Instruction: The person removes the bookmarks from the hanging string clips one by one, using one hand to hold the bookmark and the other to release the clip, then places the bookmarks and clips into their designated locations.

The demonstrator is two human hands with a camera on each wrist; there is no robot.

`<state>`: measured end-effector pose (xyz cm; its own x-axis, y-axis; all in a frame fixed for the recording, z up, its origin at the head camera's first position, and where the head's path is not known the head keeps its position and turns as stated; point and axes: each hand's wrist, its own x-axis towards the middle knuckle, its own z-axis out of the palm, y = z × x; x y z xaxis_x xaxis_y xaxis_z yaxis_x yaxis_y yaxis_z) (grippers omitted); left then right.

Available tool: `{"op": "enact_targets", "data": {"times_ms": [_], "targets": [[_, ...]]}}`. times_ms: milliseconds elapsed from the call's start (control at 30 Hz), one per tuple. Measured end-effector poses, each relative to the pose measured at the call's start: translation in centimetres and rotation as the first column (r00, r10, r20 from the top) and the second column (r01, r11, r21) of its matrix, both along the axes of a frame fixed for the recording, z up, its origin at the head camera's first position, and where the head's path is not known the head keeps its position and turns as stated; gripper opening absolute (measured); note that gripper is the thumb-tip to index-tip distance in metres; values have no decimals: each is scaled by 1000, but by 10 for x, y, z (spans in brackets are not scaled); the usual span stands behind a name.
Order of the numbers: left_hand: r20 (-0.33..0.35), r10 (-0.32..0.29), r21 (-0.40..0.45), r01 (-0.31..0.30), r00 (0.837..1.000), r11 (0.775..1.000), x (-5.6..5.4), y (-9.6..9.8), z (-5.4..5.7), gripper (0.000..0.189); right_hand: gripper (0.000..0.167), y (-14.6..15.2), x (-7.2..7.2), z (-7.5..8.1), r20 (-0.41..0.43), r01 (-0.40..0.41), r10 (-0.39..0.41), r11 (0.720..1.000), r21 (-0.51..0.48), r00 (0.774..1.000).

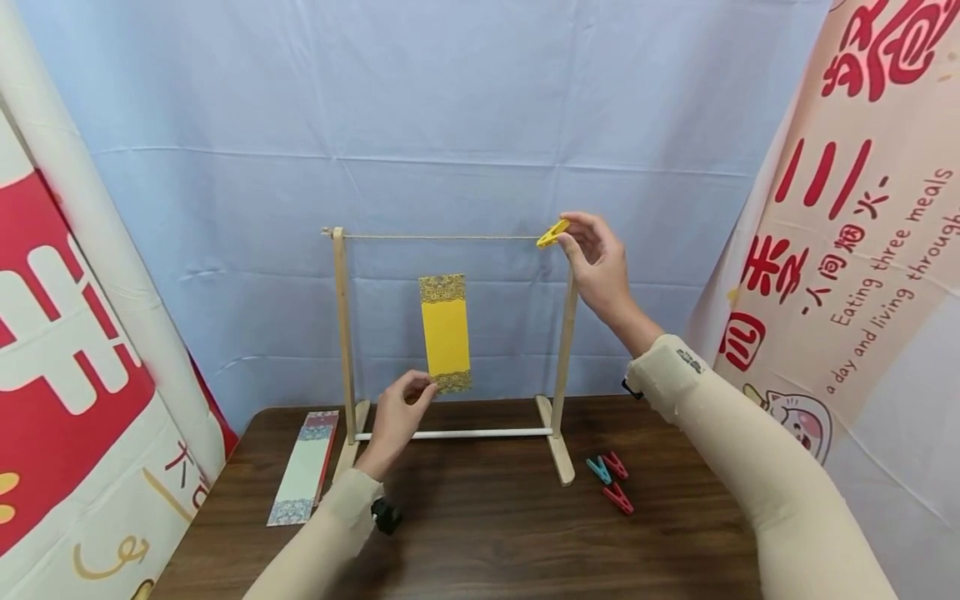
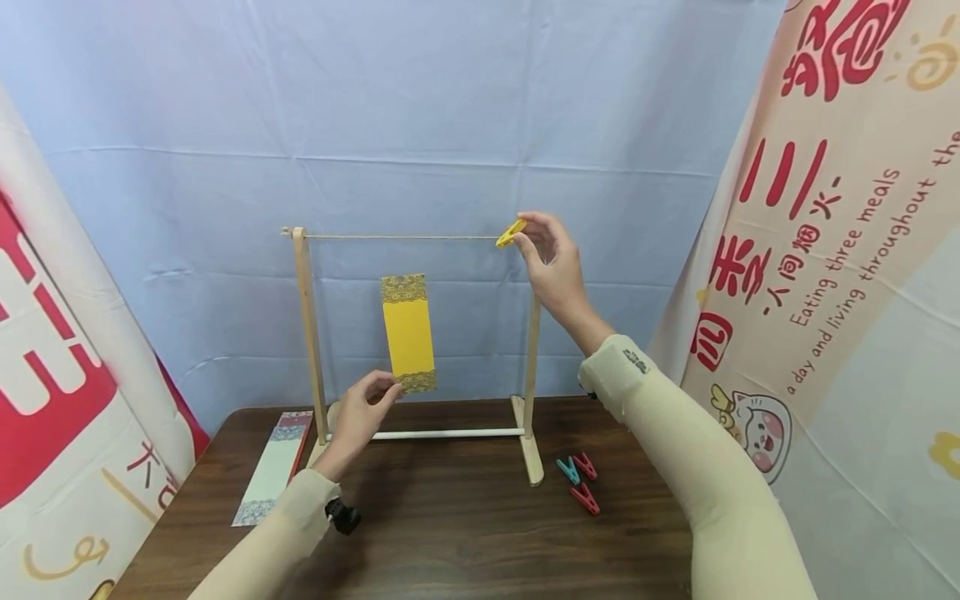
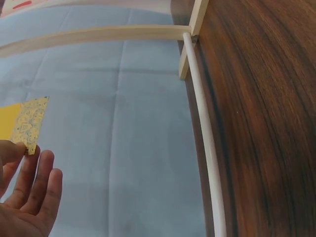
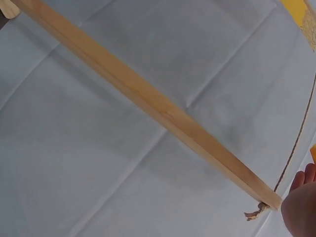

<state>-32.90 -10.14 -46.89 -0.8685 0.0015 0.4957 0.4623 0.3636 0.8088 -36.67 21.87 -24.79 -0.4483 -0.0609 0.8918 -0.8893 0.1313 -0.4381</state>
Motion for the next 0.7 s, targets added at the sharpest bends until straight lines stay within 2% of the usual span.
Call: {"op": "enact_targets", "data": {"times_ms": [267, 533, 700], "targets": [[-7, 19, -28, -19, 1000, 999, 7, -11, -2, 11, 34, 5, 6, -14, 8, 0, 0, 1000, 31, 1000], [-9, 8, -25, -9, 1000, 1000, 16, -20, -5, 11, 39, 14, 10, -30, 62, 19, -22, 998, 52, 998], [-37, 27, -34, -28, 999, 999, 20, -22, -4, 9, 40, 20, 13, -38, 78, 34, -38, 998, 60, 996]]}}
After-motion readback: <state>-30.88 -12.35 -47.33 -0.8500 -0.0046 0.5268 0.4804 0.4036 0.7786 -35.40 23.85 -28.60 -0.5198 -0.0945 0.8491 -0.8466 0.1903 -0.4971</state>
